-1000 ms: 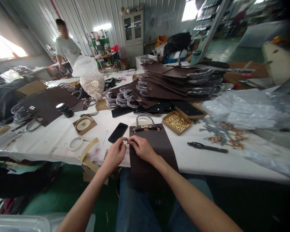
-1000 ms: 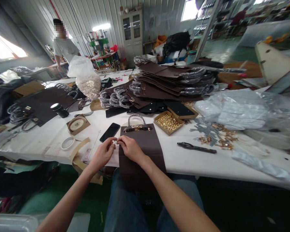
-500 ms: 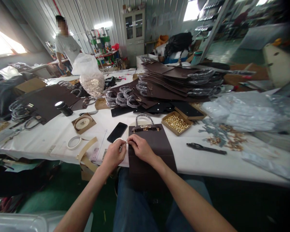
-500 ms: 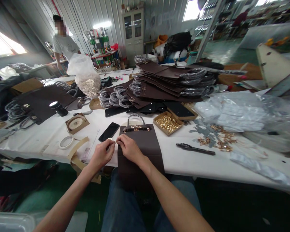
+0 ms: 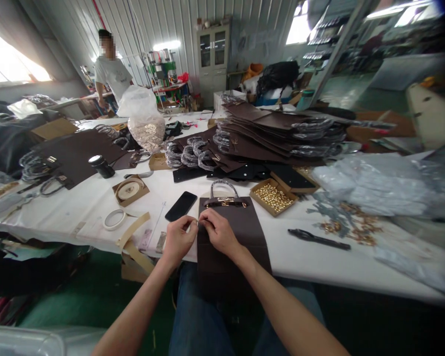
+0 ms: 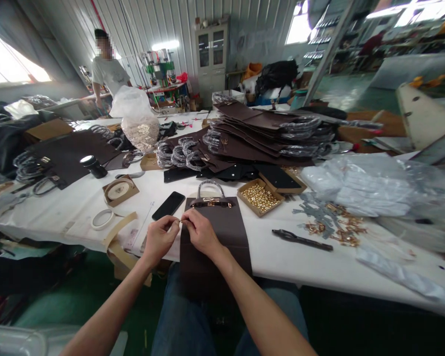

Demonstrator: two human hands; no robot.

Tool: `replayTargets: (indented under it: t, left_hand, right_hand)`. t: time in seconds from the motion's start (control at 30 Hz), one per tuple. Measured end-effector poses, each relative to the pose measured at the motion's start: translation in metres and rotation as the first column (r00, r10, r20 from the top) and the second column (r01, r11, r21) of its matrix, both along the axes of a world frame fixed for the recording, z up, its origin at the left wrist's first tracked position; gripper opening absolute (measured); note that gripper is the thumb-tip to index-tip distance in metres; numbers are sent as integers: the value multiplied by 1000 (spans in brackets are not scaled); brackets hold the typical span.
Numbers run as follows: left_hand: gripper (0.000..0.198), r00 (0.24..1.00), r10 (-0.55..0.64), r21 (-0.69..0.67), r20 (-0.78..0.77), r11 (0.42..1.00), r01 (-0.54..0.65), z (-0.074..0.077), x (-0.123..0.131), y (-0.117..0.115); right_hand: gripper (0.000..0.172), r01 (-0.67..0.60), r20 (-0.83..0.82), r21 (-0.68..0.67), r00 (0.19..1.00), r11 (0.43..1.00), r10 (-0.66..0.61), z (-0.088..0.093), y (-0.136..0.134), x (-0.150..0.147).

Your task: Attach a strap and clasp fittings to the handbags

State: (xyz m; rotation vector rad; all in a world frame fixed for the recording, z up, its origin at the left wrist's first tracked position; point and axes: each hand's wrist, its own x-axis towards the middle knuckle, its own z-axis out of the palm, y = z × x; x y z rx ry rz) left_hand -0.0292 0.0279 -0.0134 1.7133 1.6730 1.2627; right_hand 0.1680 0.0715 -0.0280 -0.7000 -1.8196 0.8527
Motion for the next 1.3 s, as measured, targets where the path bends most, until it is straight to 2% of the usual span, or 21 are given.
replayTargets:
  t: [0.07, 0.13, 0.17, 0.23, 0.3, 0.37, 0.47, 0.53, 0.63, 0.77, 0.87, 0.93, 1.0, 1.1, 1.2, 1.3]
  left_hand:
    - [20, 985, 164, 0, 57, 986, -164, 7, -19, 3]
    - [19, 944, 319, 44, 86, 945, -323, 20, -49, 8]
    - [20, 938, 338, 86, 78, 935, -344, 28, -65, 12]
    - [23, 961, 277, 185, -17, 945, -269, 41, -90, 21]
    - [25, 957, 193, 233, -216, 962, -142, 46, -104, 31]
    - [27, 896, 165, 204, -413, 975, -86, 39, -112, 38]
    - [36, 856, 182, 99, -483, 983, -153, 11, -128, 42]
    - [46, 866, 205, 51, -456, 978, -205, -10, -142, 39]
    - [72, 889, 205, 4, -409, 975, -223, -31, -159, 33]
    - [85, 905, 219, -19, -366, 970, -242, -37, -169, 37]
    - [86, 901, 214, -43, -378, 968, -248, -33, -173, 46]
    - [85, 883, 188, -72, -431, 968, -241, -30, -173, 52]
    - [85, 829, 157, -110, -536, 961, -253, -25, -169, 54]
    - [90, 690, 110, -152, -715, 939, -308, -15, -159, 54]
    - [92, 567, 63, -156, -821, 931, -330, -9, -154, 59]
    - [87, 500, 64, -119, -864, 938, -326, -11, -152, 66]
  right_hand:
    - [19, 51, -22, -18, 998, 999, -51, 0, 1, 5]
    - [21, 102, -32, -43, 994, 994, -103, -1, 3, 7]
    - [20, 121, -31, -56, 992, 991, -123, -3, 5, 6]
    - [18, 148, -20, -93, 988, 985, -151, -4, 10, 0]
    - [14, 162, 14, -153, 987, 975, -162, -1, 14, -7]
    - [16, 114, 79, -203, 992, 973, -99, 6, 16, -5]
    - [36, 9, 295, -152, 955, 988, 37, 17, 17, 22]
    - [46, 74, 487, -15, 871, 997, -58, 16, 19, 51]
    - [51, 180, 622, 120, 753, 976, -215, 2, 28, 88]
    - [39, 131, 646, 230, 721, 964, -252, -26, 42, 102]
    - [43, 164, 569, 315, 755, 935, -324, -40, 47, 99]
    - [48, 210, 510, 326, 782, 922, -359, -43, 46, 96]
    - [52, 252, 478, 292, 797, 923, -369, -40, 44, 94]
    - [58, 301, 443, 171, 827, 938, -347, -25, 38, 91]
    - [66, 362, 317, 34, 880, 931, -354, -11, 35, 88]
    - [56, 418, 192, -8, 892, 908, -409, -8, 30, 86]
